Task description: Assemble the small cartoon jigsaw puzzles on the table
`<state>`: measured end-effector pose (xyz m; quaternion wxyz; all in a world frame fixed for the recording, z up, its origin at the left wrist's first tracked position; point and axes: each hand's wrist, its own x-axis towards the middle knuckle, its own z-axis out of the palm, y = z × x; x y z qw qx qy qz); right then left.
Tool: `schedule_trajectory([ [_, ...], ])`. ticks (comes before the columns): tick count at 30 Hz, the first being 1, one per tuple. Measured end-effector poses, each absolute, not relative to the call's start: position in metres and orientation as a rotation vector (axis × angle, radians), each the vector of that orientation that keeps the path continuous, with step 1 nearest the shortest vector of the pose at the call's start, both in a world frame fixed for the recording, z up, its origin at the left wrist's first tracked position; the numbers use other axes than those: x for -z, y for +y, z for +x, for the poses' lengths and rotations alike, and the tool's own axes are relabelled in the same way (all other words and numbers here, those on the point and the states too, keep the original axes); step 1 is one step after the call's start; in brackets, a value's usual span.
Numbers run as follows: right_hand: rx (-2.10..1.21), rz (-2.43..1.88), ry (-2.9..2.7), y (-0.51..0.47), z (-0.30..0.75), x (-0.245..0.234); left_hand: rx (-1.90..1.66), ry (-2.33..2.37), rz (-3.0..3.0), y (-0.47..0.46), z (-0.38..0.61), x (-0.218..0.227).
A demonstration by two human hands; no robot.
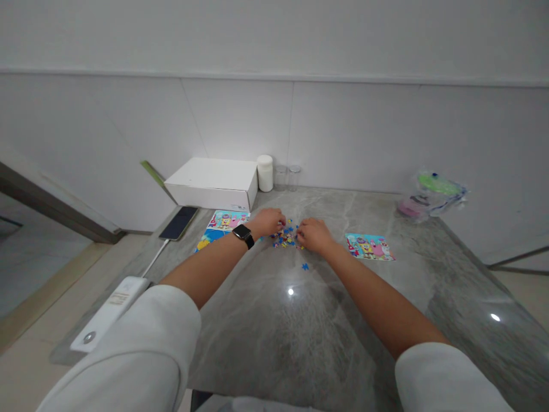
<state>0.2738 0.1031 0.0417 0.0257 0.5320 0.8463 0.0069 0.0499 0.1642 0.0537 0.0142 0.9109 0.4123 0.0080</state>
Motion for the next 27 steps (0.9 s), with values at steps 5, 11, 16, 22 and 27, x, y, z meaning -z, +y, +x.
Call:
schedule_trajectory([
  [5, 0.002, 1.802, 2.571, 0.107, 0.271, -0.041, -0.019, 1.294, 2.812, 0.152, 0.051, -0.047],
  [11, 0.144, 1.776, 2.59, 0.106, 0.249, -0.039, -0.031, 1.408, 2.758, 0.15, 0.05, -0.036],
  [16, 0.288, 1.816, 2.59, 0.111, 0.248, -0.036, 0.008, 1.404, 2.743, 0.146, 0.046, -0.035],
  [22, 0.605, 1.905, 2.541, 0.115, 0.252, -0.036, 0.04, 1.365, 2.737, 0.141, 0.042, -0.04],
  [27, 0.934, 2.021, 2.352, 0.116, 0.252, -0.04, 0.002, 1.335, 2.75, 0.149, 0.042, -0.042],
])
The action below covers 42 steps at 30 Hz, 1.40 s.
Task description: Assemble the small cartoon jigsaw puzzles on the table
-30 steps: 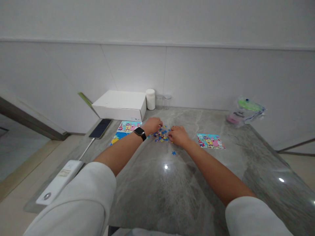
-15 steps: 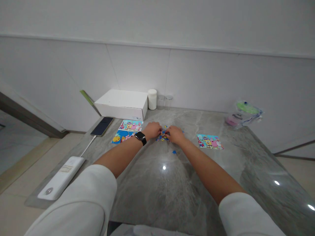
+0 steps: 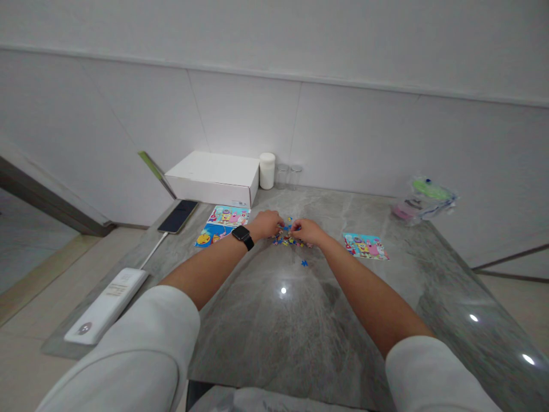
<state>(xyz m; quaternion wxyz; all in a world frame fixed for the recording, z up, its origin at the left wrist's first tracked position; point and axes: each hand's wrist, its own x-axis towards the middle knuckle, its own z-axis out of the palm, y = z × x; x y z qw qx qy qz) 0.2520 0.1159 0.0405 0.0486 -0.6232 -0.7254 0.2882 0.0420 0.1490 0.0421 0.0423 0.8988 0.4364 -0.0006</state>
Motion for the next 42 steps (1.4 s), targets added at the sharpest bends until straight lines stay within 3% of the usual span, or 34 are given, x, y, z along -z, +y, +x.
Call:
schedule_trajectory([
  [6, -0.187, -1.846, -2.347, 0.117, 0.254, -0.043, -0.009, 1.194, 2.806, 0.159, 0.044, -0.041],
  [8, -0.094, -1.825, -2.448, 0.114, 0.255, -0.041, 0.005, 1.146, 2.826, 0.158, 0.045, -0.041],
  [29, -0.033, -1.708, -2.509, 0.067, 0.189, -0.032, 0.103, 1.068, 2.658, 0.193, 0.045, -0.039],
  [42, -0.403, -1.743, -2.431, 0.09, 0.198, -0.025, -0.057, 1.091, 2.545, 0.199, 0.033, -0.035],
])
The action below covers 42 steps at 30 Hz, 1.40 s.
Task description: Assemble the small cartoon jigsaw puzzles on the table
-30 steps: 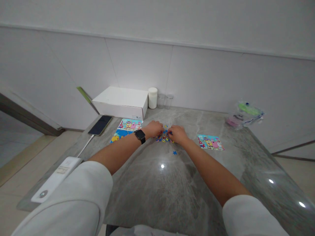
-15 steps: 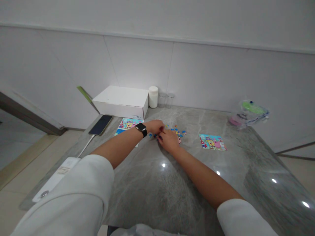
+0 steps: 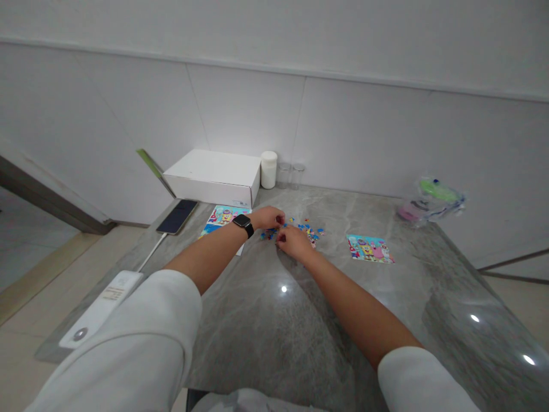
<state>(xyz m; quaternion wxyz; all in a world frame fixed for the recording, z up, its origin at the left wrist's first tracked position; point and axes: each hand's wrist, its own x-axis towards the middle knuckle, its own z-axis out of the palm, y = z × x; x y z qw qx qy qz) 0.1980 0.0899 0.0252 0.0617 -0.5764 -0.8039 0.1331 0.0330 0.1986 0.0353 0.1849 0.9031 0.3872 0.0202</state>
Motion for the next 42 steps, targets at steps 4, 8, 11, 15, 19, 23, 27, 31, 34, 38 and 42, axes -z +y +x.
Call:
schedule_trajectory([
  [4, -0.613, -1.613, -2.285, 0.101, 0.214, -0.023, -0.092, 1.062, 2.536, 0.198, 0.032, -0.033],
  [8, -0.455, -1.619, -2.137, 0.109, 0.233, -0.019, -0.117, 1.046, 2.534, 0.196, 0.03, -0.031],
  [11, -0.218, -1.641, -2.219, 0.108, 0.241, -0.016, -0.138, 1.033, 2.542, 0.193, 0.03, -0.029],
  [15, -0.152, -1.629, -2.428, 0.104, 0.242, -0.016, -0.138, 0.979, 2.57, 0.189, 0.031, -0.025],
  [19, -0.166, -1.642, -2.382, 0.1, 0.241, -0.02, -0.136, 0.919, 2.611, 0.185, 0.032, -0.024],
  [23, -0.136, -1.611, -2.392, 0.095, 0.237, -0.021, -0.161, 0.896, 2.623, 0.181, 0.03, -0.025],
  [27, -0.113, -1.595, -2.441, 0.089, 0.229, -0.018, -0.193, 0.914, 2.605, 0.178, 0.027, -0.027],
  [31, -0.077, -1.639, -2.45, 0.089, 0.222, -0.017, -0.234, 0.963, 2.512, 0.177, 0.022, -0.029],
  [34, -0.063, -1.7, -2.438, 0.091, 0.219, -0.019, -0.281, 1.032, 2.417, 0.177, 0.019, -0.032],
  [38, -0.033, -1.712, -2.487, 0.095, 0.217, -0.022, -0.282, 1.063, 2.283, 0.177, 0.014, -0.034],
  [42, 0.033, -1.722, -2.446, 0.1, 0.219, -0.026, -0.293, 1.079, 2.277, 0.174, 0.01, -0.035],
])
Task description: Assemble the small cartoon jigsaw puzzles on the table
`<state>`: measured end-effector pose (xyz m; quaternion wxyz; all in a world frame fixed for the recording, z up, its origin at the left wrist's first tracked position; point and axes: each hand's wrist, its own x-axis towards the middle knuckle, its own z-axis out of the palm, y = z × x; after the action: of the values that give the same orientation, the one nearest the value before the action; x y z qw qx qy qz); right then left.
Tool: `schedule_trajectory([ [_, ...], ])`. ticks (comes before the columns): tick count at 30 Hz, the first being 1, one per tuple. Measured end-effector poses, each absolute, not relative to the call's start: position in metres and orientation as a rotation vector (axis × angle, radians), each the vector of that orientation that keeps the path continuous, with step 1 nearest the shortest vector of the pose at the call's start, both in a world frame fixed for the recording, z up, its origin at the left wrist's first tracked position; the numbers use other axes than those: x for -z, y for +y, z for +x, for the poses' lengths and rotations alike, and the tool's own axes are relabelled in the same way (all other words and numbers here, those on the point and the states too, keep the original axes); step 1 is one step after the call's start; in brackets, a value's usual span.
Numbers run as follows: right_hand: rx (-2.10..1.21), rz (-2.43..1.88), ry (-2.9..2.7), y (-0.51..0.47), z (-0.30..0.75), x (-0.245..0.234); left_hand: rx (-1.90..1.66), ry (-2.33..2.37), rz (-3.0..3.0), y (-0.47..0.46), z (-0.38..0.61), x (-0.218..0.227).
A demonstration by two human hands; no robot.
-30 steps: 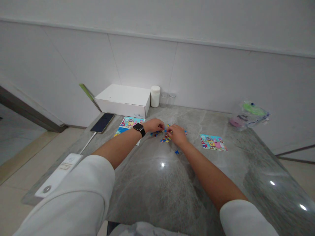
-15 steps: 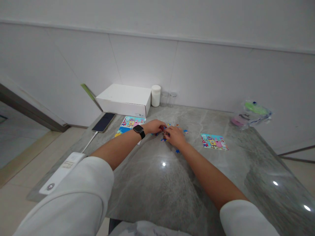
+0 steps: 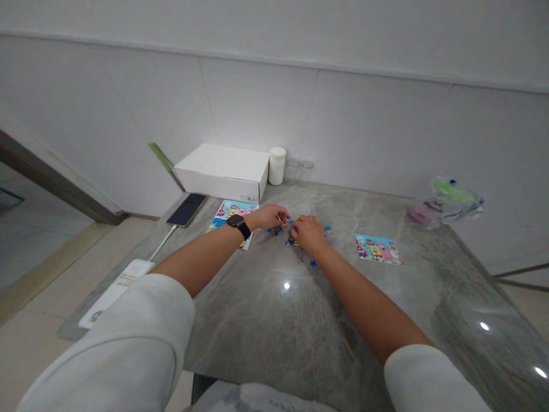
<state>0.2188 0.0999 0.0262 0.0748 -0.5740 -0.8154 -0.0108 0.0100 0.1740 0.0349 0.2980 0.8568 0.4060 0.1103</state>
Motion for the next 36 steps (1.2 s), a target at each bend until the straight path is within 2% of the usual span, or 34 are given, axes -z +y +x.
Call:
schedule_trajectory([
  [7, -0.165, -1.75, -2.471, 0.116, 0.222, -0.033, -0.287, 1.163, 2.478, 0.148, 0.017, -0.031],
  [16, -0.087, -1.719, -2.084, 0.11, 0.306, -0.025, -0.565, 1.465, 2.462, 0.126, -0.014, -0.042],
  [20, -0.02, -1.689, -2.074, 0.079, 0.338, -0.016, -0.687, 1.374, 2.502, 0.085, -0.016, -0.04],
  [24, -0.03, -1.632, -2.13, 0.046, 0.335, -0.003, -0.581, 1.232, 2.654, 0.038, 0.011, -0.027],
  [29, -0.046, -1.631, -2.185, 0.027, 0.323, 0.012, -0.423, 1.37, 2.732, 0.021, 0.04, -0.011],
  [36, -0.006, -1.685, -2.204, 0.029, 0.33, 0.012, -0.498, 1.499, 2.68, 0.025, 0.037, 0.001],
])
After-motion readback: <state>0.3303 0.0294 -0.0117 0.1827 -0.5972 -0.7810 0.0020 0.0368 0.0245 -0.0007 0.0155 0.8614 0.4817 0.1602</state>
